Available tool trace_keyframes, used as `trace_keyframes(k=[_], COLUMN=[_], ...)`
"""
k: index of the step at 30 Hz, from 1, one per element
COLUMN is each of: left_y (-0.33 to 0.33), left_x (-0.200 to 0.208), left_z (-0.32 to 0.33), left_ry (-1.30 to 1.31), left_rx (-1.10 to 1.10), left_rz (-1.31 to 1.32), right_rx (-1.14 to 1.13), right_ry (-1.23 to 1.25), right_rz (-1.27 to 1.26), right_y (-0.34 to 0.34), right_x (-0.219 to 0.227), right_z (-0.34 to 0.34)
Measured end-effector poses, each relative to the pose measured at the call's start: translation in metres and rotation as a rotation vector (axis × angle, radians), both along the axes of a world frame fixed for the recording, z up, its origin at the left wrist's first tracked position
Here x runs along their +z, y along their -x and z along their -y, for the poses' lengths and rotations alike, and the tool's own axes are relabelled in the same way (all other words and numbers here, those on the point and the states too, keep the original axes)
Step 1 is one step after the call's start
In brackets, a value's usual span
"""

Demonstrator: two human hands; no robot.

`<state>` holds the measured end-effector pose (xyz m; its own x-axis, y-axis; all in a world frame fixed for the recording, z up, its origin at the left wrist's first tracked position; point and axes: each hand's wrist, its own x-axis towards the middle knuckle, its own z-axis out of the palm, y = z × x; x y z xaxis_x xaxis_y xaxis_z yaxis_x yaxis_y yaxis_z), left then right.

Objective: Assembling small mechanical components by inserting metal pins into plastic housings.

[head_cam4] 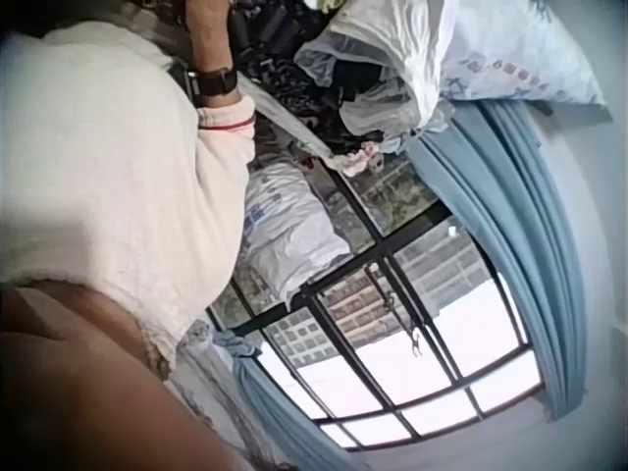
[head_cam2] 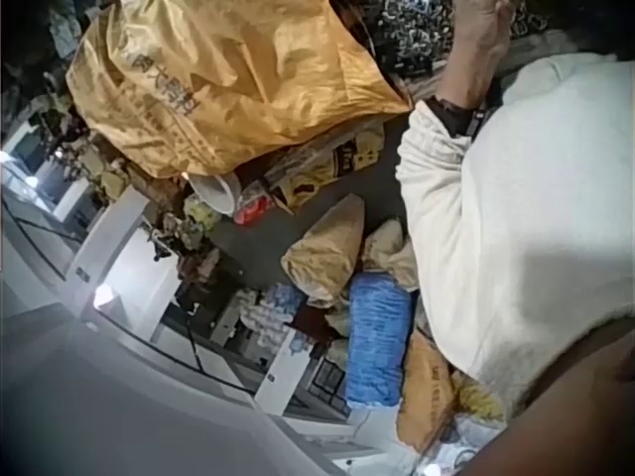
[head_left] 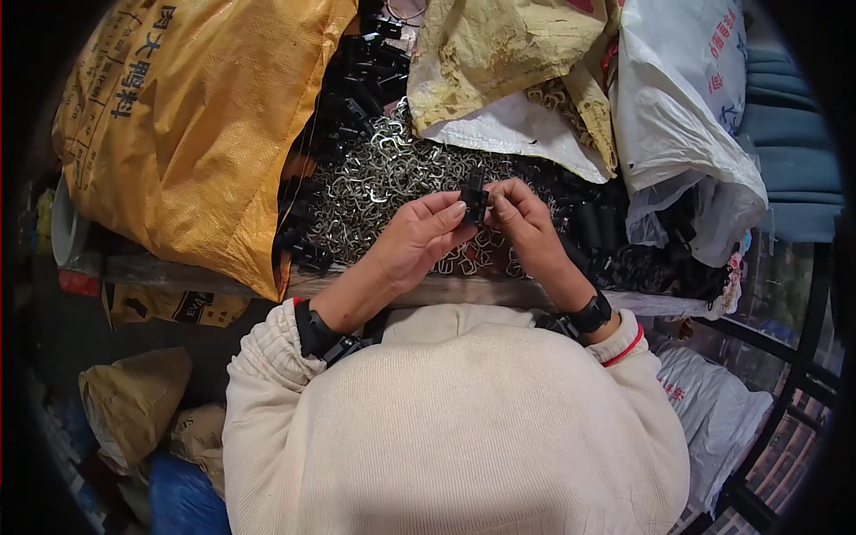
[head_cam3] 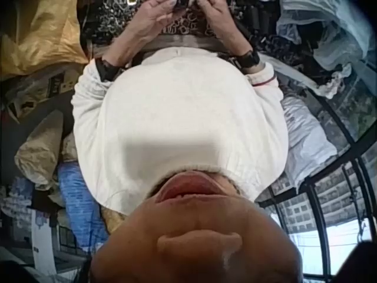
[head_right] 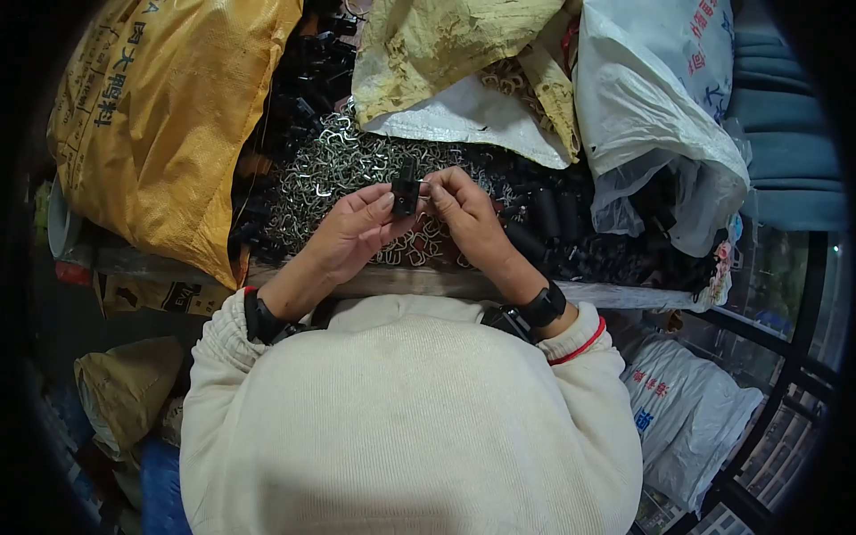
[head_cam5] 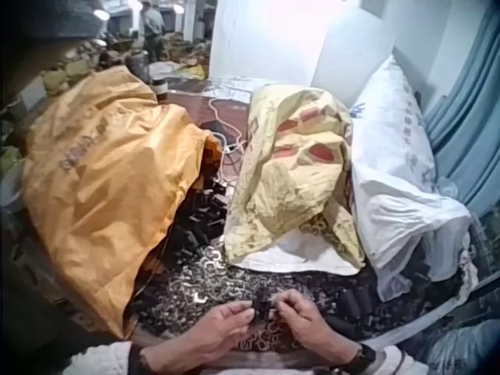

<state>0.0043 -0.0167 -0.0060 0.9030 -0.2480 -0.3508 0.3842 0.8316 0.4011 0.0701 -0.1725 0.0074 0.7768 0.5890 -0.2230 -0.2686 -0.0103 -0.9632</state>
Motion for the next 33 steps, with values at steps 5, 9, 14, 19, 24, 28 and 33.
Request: trace_keyframes(k=[5, 9, 14, 19, 24, 28, 33], left_y=[-0.002, -0.003, -0.001, 0.001, 0.001, 0.003, 0.003], left_x=[0.004, 0.000, -0.005, -0.003, 0.001, 0.003, 0.000], left_z=[0.002, 0.003, 0.000, 0.000, 0.000, -0.002, 0.001], left_ry=[-0.015, -0.031, -0.056, -0.058, -0.060, -0.042, -0.057], left_rx=[0.075, 0.121, 0.106, 0.059, 0.043, 0.013, 0.034], left_rz=[0.043, 0.045, 0.034, 0.069, 0.093, 0.062, 0.089], right_rx=[0.026, 0.096, 0.176, 0.175, 0.170, 0.151, 0.175], right_ry=[-0.012, 0.033, 0.030, 0.018, 0.089, 0.146, 0.147], right_rz=[0.099, 0.164, 0.073, -0.150, -0.166, -0.084, -0.073], right_y=[0.000, 0.002, -0.004, -0.010, -0.013, -0.013, -0.014], right_x=[-0.008, -0.005, 0.010, 0.008, 0.007, 0.013, 0.014], right_z=[0.004, 0.005, 0.004, 0.009, 0.014, 0.017, 0.015])
